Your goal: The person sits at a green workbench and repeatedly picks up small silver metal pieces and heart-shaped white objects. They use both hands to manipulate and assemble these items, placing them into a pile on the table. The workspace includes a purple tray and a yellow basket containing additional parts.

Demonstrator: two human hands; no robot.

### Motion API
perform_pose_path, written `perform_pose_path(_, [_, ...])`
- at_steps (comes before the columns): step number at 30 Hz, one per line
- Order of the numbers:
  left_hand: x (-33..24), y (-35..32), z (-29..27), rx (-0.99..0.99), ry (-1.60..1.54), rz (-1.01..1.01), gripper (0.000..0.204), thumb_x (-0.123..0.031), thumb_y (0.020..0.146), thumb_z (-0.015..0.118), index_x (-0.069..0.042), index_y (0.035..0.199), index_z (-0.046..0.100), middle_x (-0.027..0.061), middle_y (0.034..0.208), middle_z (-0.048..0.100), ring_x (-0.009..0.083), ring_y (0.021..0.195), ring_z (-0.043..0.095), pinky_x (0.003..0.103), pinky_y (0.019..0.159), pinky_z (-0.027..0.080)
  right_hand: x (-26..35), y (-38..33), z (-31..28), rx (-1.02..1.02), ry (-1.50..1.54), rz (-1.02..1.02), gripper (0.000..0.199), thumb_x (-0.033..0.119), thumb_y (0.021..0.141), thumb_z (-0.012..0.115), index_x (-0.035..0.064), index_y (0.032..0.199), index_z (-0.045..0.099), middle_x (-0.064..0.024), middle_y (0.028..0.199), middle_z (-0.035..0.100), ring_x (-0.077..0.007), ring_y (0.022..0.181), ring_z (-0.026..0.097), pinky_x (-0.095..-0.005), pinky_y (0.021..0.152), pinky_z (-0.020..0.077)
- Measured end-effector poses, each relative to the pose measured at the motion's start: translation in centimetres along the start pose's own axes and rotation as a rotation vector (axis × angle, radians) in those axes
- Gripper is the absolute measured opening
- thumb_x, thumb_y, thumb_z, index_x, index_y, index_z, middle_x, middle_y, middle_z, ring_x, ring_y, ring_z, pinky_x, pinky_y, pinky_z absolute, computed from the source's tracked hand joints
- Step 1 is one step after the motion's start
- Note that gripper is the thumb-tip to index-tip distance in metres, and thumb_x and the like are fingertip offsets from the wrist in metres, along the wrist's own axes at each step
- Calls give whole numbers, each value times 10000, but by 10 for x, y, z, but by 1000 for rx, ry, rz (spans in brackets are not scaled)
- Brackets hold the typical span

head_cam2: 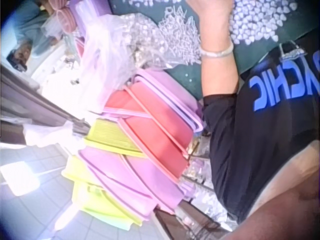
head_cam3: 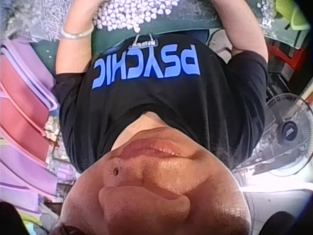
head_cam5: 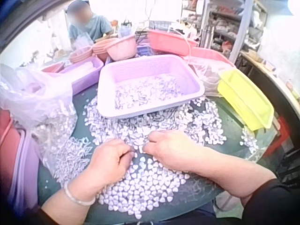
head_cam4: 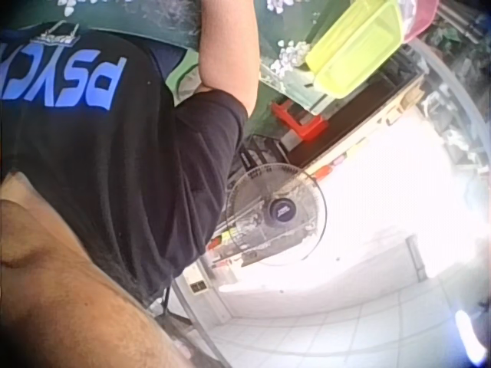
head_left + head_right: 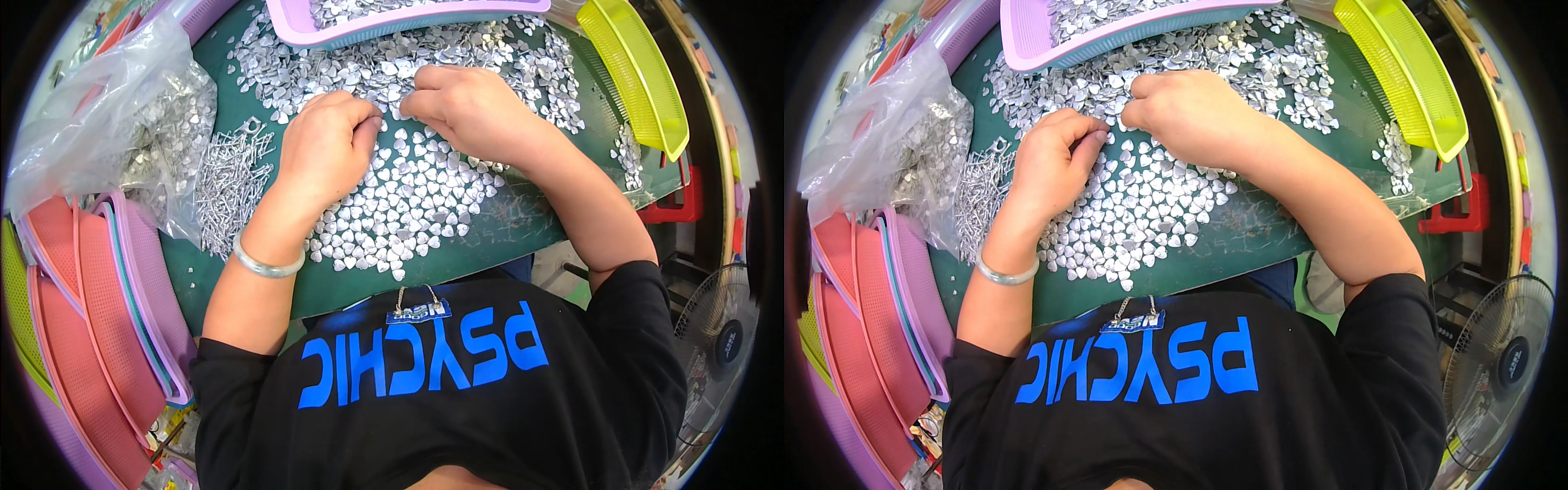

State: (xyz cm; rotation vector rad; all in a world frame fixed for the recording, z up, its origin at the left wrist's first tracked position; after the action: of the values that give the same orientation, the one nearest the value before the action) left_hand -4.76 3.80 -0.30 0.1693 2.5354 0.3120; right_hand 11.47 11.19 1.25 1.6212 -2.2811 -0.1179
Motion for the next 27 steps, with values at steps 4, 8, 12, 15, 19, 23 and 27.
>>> perform_pose_path(4, [5,-2,-2,-22,-47,8,101,-105,795,616,-69,836,701,94,771,615,305,789,600,403,702,491,1,0,1,-1,-4,20,70,68,779,560,83,825,611,-67,851,584,-283,840,627,-408,697,518])
perform_pose_path(8, [6,-3,-5,-10,-77,39,135,-78,787,592,-76,853,709,87,762,612,298,788,600,396,705,494,1,-4,0,-17,83,2,66,75,792,615,54,855,612,-81,849,584,-304,795,611,-401,656,498])
perform_pose_path(12, [1,-4,-7,51,-34,49,160,-64,783,577,-92,861,714,83,747,602,289,794,598,390,706,495,-1,-12,-6,113,294,16,53,92,804,596,52,807,630,-91,823,605,-310,785,622,-407,681,502])
perform_pose_path(15, [0,-4,-8,58,-36,61,167,-53,780,576,-101,858,716,83,743,594,290,795,597,389,707,495,-11,-14,-11,5,346,58,69,90,791,603,49,807,656,-94,805,626,-310,775,626,-394,686,503])
perform_pose_path(19, [-3,-3,-6,15,-37,88,188,-38,773,584,-104,890,716,74,784,594,283,819,586,385,723,493,-14,-15,-14,-29,268,11,91,50,794,635,14,874,661,-112,819,629,-306,744,618,-368,644,491])
perform_pose_path(23, [-8,-1,-3,-3,5,149,209,-29,765,601,-107,922,715,61,811,584,272,838,570,376,729,489,-7,-17,-7,49,248,14,141,59,772,648,45,904,695,-105,783,632,-310,714,624,-371,643,498])
perform_pose_path(27, [-10,-1,-3,-11,31,165,197,-26,755,615,-104,909,712,56,805,572,270,823,560,376,718,486,-2,-15,-13,200,373,9,154,109,789,612,87,906,711,-83,861,667,-305,799,644,-400,703,515])
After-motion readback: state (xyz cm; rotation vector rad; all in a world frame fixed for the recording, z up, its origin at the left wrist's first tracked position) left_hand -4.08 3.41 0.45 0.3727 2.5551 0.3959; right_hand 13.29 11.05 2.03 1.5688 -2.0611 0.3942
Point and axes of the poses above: each hand's wrist, its own y-axis towards the middle knuckle, its own z-axis out of the palm, x = y × z, the point moved 3 cm from there along y, towards the middle knuckle
